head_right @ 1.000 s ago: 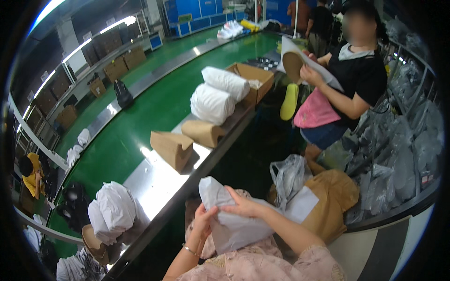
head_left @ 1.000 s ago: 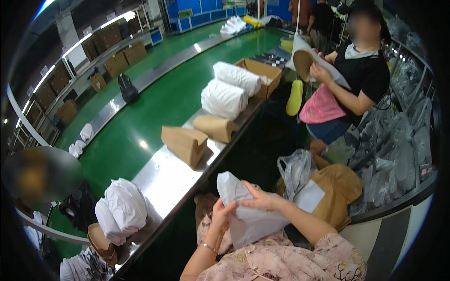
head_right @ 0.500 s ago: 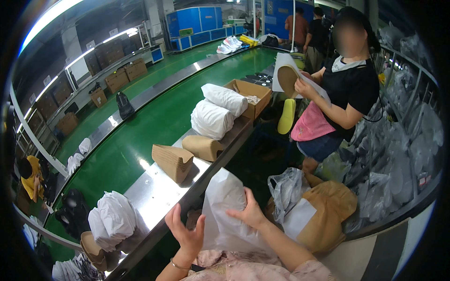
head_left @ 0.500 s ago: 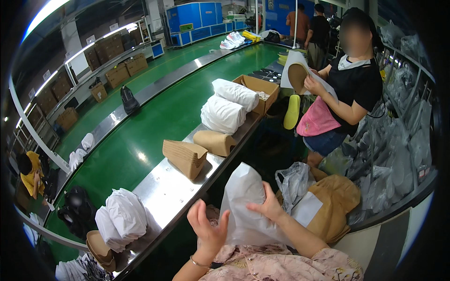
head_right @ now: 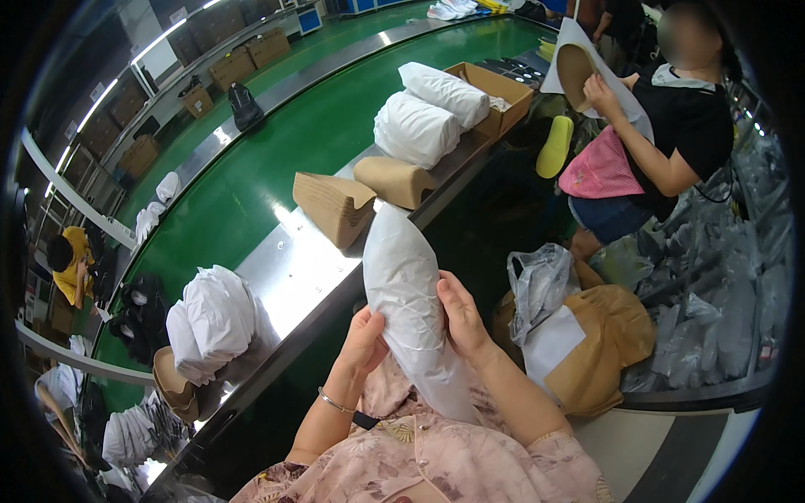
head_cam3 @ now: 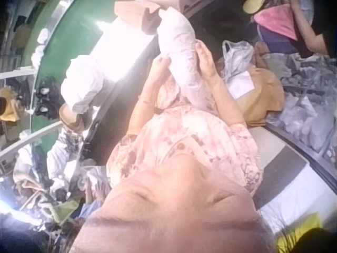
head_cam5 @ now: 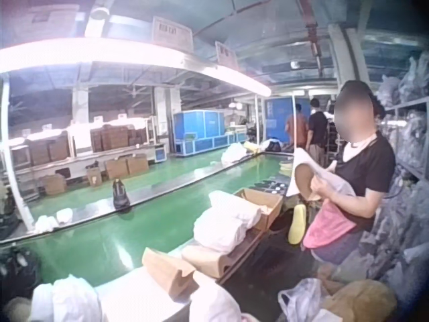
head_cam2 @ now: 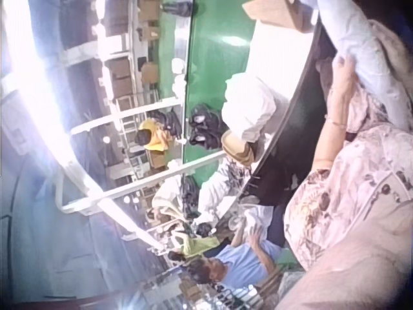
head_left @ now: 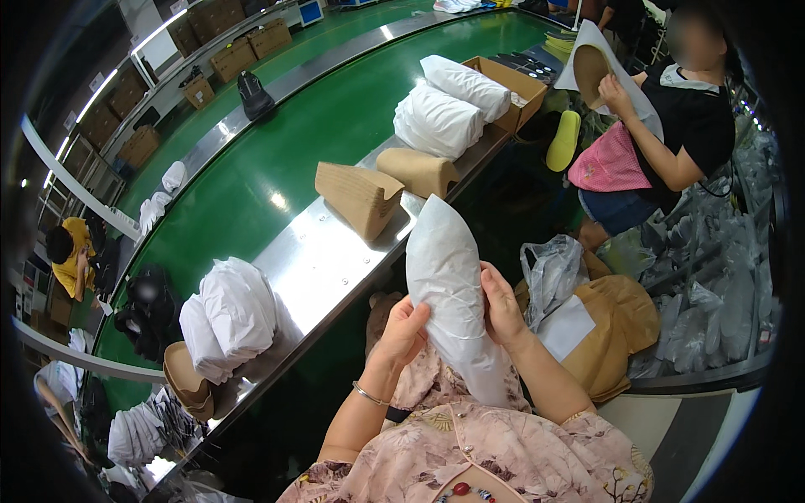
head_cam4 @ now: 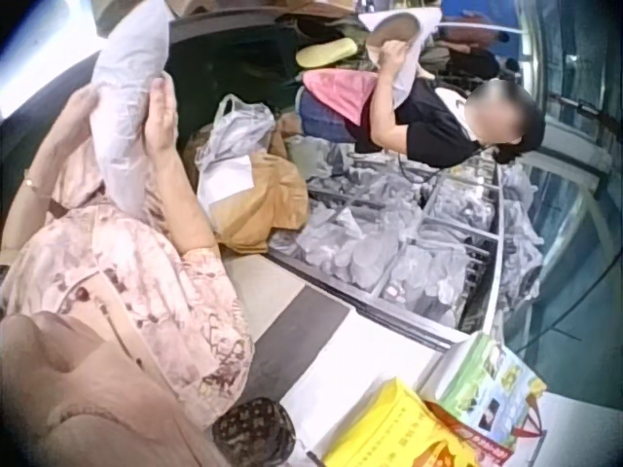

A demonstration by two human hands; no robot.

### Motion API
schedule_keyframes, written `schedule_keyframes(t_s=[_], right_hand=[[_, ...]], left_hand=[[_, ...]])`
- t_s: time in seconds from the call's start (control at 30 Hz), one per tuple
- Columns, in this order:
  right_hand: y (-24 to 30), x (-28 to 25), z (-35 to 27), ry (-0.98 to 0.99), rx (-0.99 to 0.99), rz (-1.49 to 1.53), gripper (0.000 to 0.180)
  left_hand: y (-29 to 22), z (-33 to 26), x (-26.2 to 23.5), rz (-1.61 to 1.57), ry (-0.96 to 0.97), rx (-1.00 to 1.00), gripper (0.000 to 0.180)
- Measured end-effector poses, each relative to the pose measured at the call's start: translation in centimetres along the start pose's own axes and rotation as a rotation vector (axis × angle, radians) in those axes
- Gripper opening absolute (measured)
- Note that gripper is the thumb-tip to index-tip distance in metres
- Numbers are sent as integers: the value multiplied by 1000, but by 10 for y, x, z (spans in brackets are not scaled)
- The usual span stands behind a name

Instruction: The person wraps individual shoes in white protective paper and places them on an assembly line.

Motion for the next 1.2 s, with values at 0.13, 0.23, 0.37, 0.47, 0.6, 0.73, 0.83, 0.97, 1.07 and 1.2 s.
schedule_keyframes(t_s=[0.13,0.23,0.37,0.47,0.6,0.73,0.83,0.97,1.07,1.2], right_hand=[[-30,5,-6,-150,194,231,35],[-33,10,4,-207,194,301,34],[-34,14,7,-240,196,301,33],[-38,11,8,-273,198,263,32],[-27,-7,27,-25,-52,-549,30],[-11,-8,43,141,-376,-1004,27],[-29,-21,46,177,-75,-761,31],[4,-14,15,272,393,-105,70],[27,0,-18,622,318,-428,104],[34,3,-15,278,60,-736,72]], left_hand=[[7,-4,-1,-158,-64,-13,72],[6,8,-2,-314,-195,20,74],[-9,6,-19,-165,-273,220,67],[-8,8,-3,-241,-207,100,73],[7,4,-1,-318,-100,-2,82],[14,1,2,-247,-59,-107,79],[10,4,4,-260,-51,-84,72],[-5,2,-5,-195,-148,-9,67],[-19,-3,2,-117,-273,36,69],[-22,5,25,-232,-269,76,62]])
Point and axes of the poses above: each hand's wrist, its own z-axis towards the middle knuckle, its own x-axis out of the palm, y = z × x, the point moved 8 cm from there along z, towards the middle knuckle, and after that the axes turned 14 degrees about -x, right-handed, at the moved point
